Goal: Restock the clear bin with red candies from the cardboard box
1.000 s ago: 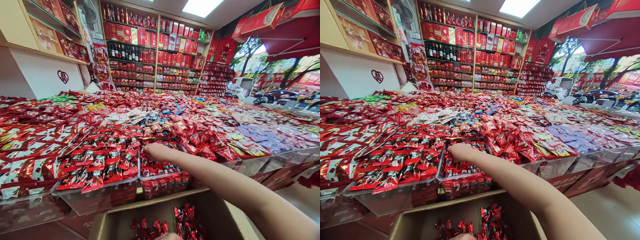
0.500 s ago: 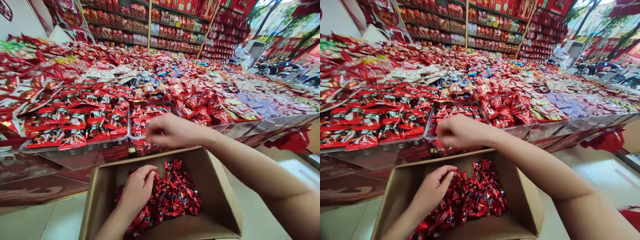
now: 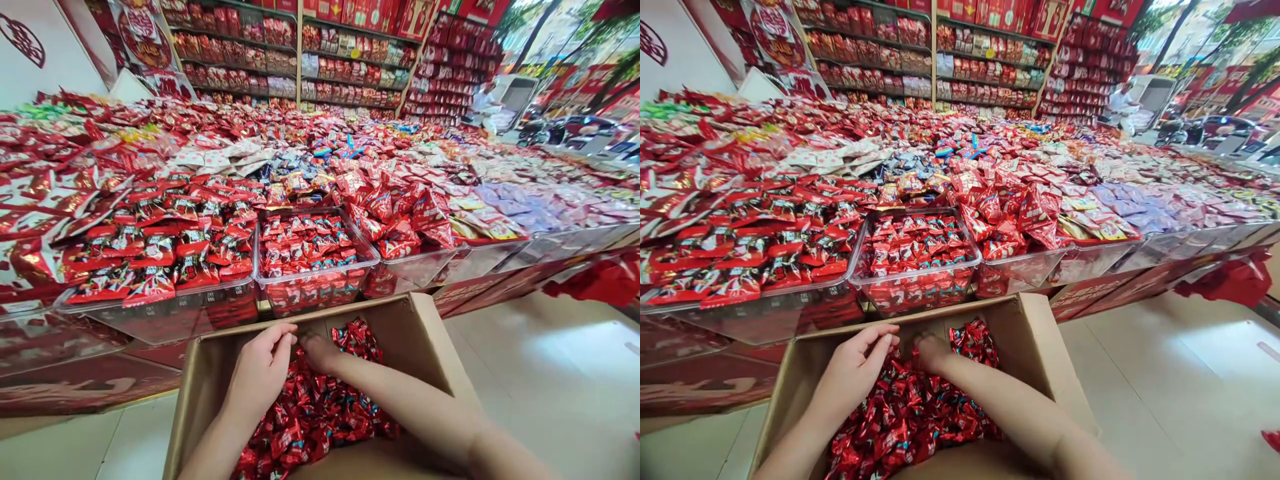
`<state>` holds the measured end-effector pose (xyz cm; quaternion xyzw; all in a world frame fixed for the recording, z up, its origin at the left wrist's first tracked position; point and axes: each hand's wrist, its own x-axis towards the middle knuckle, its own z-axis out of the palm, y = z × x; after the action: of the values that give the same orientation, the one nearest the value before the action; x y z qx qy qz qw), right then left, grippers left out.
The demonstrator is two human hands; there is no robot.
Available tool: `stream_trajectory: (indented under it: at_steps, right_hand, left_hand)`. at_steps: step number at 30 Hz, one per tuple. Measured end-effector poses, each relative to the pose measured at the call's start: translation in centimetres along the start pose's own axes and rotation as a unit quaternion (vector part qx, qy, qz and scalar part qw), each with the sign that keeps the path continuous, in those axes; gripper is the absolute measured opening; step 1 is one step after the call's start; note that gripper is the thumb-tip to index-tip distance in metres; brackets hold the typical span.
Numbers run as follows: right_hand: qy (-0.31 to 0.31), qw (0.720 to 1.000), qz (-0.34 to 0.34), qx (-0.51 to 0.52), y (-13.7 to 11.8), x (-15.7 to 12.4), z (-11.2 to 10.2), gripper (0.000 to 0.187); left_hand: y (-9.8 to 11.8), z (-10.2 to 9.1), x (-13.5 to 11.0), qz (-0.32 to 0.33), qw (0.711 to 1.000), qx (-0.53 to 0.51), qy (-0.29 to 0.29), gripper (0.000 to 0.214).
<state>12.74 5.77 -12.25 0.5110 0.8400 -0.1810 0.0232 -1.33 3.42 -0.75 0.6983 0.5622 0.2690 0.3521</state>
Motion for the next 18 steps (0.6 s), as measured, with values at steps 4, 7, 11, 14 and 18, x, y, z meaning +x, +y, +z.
stream_trajectory:
  at_steps: [4, 7, 11, 14, 18]
  right_hand:
    - [0.020, 1.000, 0.004, 0.019, -0.1, -0.7, -1.4, 0.010]
    - [0.081, 0.994, -0.027, 0.066, -0.5, -3.6, -4.7, 0.009]
    - [0.274, 0.925, -0.103, 0.242, -2.2, -8.3, -8.5, 0.015]
    - [0.339, 0.890, -0.125, 0.277, -3.2, -10.3, -8.7, 0.017]
    - [0.368, 0.885, -0.125, 0.255, -3.3, -11.0, -7.1, 0.018]
  left_hand:
    - [0.2, -0.1, 0.1, -0.004, 1.000, 0.005, -0.009, 0.025]
    - [0.2, -0.2, 0.0, -0.027, 0.999, 0.004, -0.025, 0.029]
    - [0.8, 0.2, -0.2, -0.096, 0.984, -0.099, -0.110, 0.039]
    - [1.5, 0.6, -0.5, -0.151, 0.916, -0.335, -0.163, 0.036]
    - [1.8, 1.2, -0.9, -0.143, 0.897, -0.399, -0.122, 0.029]
